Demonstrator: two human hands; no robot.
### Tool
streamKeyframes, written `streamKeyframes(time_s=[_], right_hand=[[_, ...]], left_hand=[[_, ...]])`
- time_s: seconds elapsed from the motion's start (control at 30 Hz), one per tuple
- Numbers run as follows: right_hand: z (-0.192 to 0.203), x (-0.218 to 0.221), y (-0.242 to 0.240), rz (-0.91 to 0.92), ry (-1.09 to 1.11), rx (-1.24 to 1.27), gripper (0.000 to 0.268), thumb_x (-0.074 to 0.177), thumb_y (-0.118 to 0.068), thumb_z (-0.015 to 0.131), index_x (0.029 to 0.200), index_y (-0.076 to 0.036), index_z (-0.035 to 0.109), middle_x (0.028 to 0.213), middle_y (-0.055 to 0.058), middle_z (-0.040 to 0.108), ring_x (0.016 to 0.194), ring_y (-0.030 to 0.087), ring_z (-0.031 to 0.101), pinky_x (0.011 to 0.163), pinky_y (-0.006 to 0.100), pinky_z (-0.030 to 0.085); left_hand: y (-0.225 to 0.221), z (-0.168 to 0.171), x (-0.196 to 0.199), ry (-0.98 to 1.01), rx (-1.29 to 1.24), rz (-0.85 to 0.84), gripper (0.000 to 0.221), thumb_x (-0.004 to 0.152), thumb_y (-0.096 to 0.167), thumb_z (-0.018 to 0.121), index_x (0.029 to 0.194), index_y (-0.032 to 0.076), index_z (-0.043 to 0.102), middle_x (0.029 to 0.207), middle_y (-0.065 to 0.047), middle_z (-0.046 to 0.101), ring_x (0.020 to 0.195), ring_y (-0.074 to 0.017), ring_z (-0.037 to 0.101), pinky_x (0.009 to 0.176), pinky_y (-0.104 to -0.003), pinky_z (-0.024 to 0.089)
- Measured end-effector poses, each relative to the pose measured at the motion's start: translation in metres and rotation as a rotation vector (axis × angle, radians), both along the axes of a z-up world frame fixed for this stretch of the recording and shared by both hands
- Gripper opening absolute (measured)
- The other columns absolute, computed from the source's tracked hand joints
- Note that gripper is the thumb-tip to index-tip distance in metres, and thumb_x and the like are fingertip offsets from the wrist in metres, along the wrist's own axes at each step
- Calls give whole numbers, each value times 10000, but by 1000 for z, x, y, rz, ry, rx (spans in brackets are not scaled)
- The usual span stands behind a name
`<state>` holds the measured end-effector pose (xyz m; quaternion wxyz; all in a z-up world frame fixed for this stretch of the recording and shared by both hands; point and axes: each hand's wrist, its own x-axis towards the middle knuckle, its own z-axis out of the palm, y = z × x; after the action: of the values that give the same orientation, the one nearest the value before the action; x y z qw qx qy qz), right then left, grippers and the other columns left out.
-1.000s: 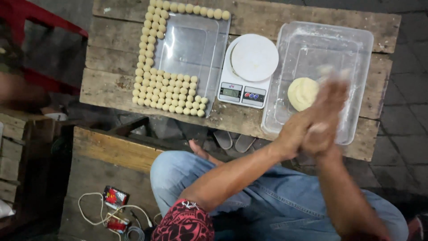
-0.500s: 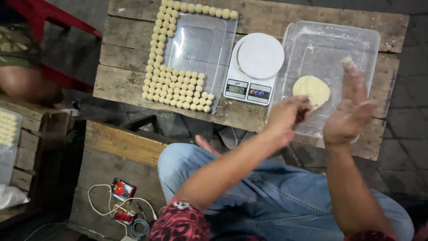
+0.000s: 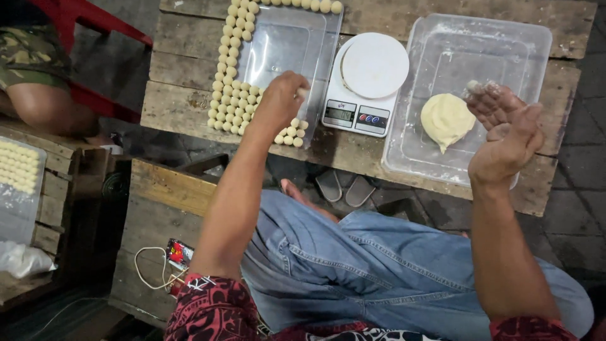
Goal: Portioning dough by weight using a digital scale and rolling it into small uniform balls by hand.
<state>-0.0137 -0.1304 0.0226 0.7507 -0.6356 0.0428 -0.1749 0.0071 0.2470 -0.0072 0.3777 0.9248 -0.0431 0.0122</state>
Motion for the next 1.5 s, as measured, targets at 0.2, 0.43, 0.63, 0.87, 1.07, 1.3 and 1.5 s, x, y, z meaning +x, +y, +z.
streamKeyframes(time_s=[0.2, 0.43, 0.63, 0.87, 1.07, 1.3, 1.5], right_hand=[[0, -2, 1, -2, 85, -67, 665, 1011, -590, 454, 1174, 4, 705, 1098, 179, 776, 984, 262, 815, 899, 346, 720], [-1, -1, -5, 16, 26, -64, 636, 1045, -559, 453, 1142, 15, 710, 1083, 188, 768, 976, 290, 811, 875, 368, 721], [-1, 1, -8, -7, 13, -89, 622, 1052, -547, 457, 1128, 15, 713, 1089, 191, 767, 983, 289, 810, 853, 361, 715], [-4, 4, -10, 40, -25, -122, 611, 1097, -495, 446, 1156, 57, 703, 1045, 214, 754, 935, 319, 804, 829, 364, 700], [-17, 6, -15, 57, -24, -135, 599, 1118, -482, 442, 1191, 63, 679, 1085, 225, 746, 975, 321, 795, 862, 378, 705], [-9, 3, -12, 68, -43, -152, 612, 1125, -488, 455, 1194, 75, 683, 1072, 224, 745, 965, 331, 795, 861, 378, 699], [-11, 6, -15, 43, -20, -172, 625, 1107, -537, 477, 1184, 39, 705, 1045, 191, 760, 935, 289, 800, 838, 344, 703]], left_hand=[[13, -31, -5, 233, 330, -192, 583, 737, -323, 439, 1097, 3, 761, 1133, -141, 668, 819, -349, 665, 653, -429, 548], [14, -41, -3, 251, 567, -283, 614, 768, -282, 435, 1145, 75, 763, 1047, -139, 743, 991, -324, 587, 744, -451, 552], [14, -20, -9, 200, 362, -200, 635, 719, -282, 379, 1162, 12, 726, 1022, -187, 745, 1007, -340, 623, 778, -442, 559], [28, -57, -5, 57, 683, -75, 300, 846, 321, 838, 986, 66, 766, 1001, -130, 675, 954, -358, 603, 696, -498, 560], [18, -56, -3, 252, 902, -144, 312, 903, 350, 792, 1079, 95, 752, 1029, -97, 684, 989, -300, 619, 818, -421, 573], [29, -86, -7, 5, 754, -101, 91, 793, 118, 807, 824, 68, 738, 864, -91, 647, 818, -311, 606, 642, -458, 570], [20, -61, -8, 181, 711, -68, 157, 891, 203, 767, 983, 79, 738, 1047, -117, 672, 997, -343, 657, 963, -464, 554]])
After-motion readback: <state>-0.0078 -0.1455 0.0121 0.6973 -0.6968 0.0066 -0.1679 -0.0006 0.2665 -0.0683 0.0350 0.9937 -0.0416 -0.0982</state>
